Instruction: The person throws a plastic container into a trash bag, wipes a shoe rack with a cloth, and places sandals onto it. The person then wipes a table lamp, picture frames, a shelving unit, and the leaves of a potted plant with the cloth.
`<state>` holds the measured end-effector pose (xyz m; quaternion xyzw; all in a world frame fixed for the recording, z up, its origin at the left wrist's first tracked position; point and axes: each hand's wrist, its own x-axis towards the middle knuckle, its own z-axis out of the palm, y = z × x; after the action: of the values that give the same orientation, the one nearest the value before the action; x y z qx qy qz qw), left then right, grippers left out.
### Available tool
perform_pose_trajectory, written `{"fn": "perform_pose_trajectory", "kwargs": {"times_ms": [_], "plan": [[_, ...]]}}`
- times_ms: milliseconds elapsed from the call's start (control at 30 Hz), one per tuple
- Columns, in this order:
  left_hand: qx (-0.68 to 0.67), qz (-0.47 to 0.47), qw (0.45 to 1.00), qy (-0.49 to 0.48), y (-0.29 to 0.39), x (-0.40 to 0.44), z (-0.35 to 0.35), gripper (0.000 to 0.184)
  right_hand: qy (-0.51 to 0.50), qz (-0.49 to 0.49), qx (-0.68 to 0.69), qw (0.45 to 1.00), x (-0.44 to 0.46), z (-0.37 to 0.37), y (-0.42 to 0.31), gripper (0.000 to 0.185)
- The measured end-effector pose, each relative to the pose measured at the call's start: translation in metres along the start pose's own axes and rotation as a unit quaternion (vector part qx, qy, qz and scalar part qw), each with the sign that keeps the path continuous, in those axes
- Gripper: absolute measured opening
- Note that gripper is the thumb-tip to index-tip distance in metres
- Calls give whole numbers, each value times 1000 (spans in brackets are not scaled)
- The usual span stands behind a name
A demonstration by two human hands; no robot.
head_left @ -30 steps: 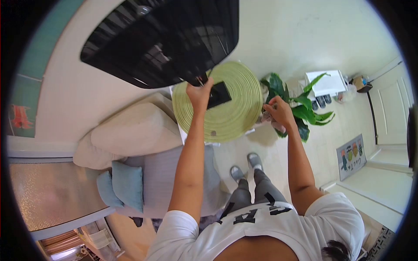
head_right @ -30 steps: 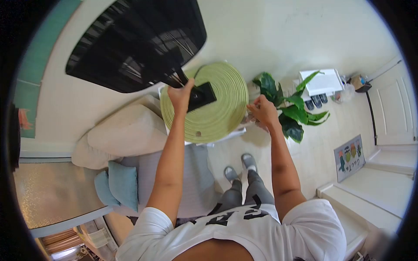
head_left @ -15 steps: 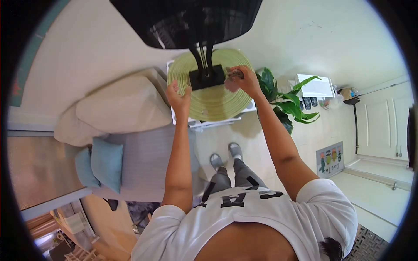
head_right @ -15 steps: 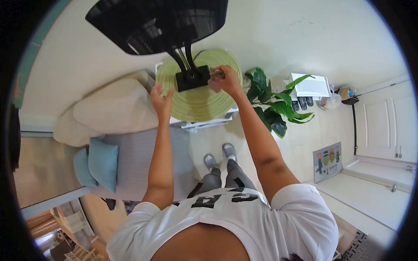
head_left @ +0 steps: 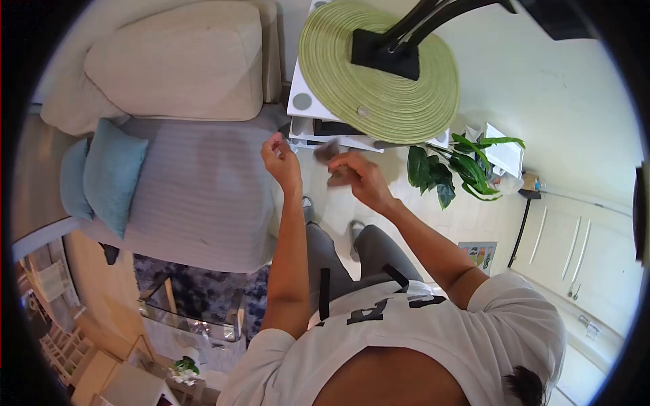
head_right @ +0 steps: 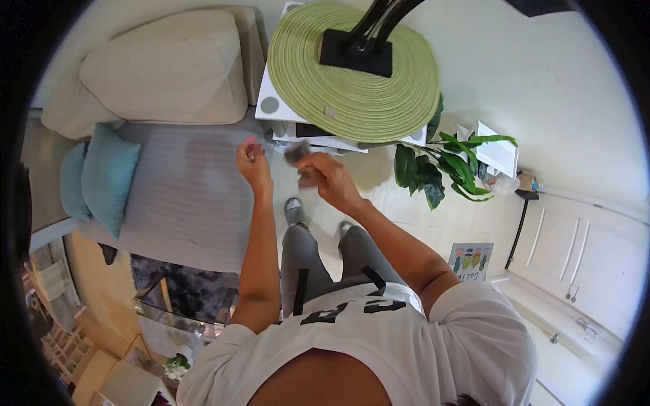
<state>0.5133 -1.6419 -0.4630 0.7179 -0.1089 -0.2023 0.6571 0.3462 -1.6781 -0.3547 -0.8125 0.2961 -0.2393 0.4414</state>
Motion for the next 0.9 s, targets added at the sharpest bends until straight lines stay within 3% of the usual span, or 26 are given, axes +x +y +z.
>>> {"fn": "perform_pose_trajectory", "kwargs": {"times_ms": [33, 100, 167, 233, 333, 433, 500, 567, 600, 633, 667, 700, 767, 900], "plan": [[-6, -2, 1000, 7, -17, -3, 0, 20, -38, 61, 53, 996, -5, 9, 14, 38], [-62, -29, 982, -178, -52, -8, 9, 17, -21, 35, 33, 999, -5, 27, 61, 36], [-71, 11, 977, -202, -59, -10, 28, 25, 0, 9, 18, 1000, 2, 40, 101, 34], [4, 286, 930, -230, -57, -2, 51, 31, 142, -104, -79, 981, 28, 46, 118, 32], [-42, 314, 920, -230, -66, 22, 92, 46, 226, -134, -29, 964, 55, 68, 167, 34], [-7, 265, 948, -176, -96, 62, 132, 80, 205, -185, -85, 957, 62, 102, 229, 37], [-8, 193, 952, -237, -105, 73, 141, 100, 177, -188, -116, 959, 52, 108, 253, 46], [13, 238, 949, -206, -129, 88, 154, 99, 78, -169, -237, 953, 36, 101, 277, 56], [0, 259, 941, -217, -134, 92, 156, 89, 35, -175, -288, 941, 25, 92, 287, 55], [-12, 280, 932, -229, -137, 93, 159, 80, 45, -177, -288, 940, 16, 85, 300, 55], [-48, 245, 941, -227, -136, 87, 159, 60, 94, -167, -388, 902, 8, 79, 314, 50], [-47, 252, 939, -229, -133, 83, 158, 60, 142, -152, -482, 851, 1, 71, 329, 44], [-77, 223, 941, -243, -131, 81, 157, 53, 166, -84, -560, 807, -11, 39, 338, 39], [-106, 210, 946, -224, -137, 70, 155, 53, 171, -107, -508, 837, -11, 41, 340, 33]]}}
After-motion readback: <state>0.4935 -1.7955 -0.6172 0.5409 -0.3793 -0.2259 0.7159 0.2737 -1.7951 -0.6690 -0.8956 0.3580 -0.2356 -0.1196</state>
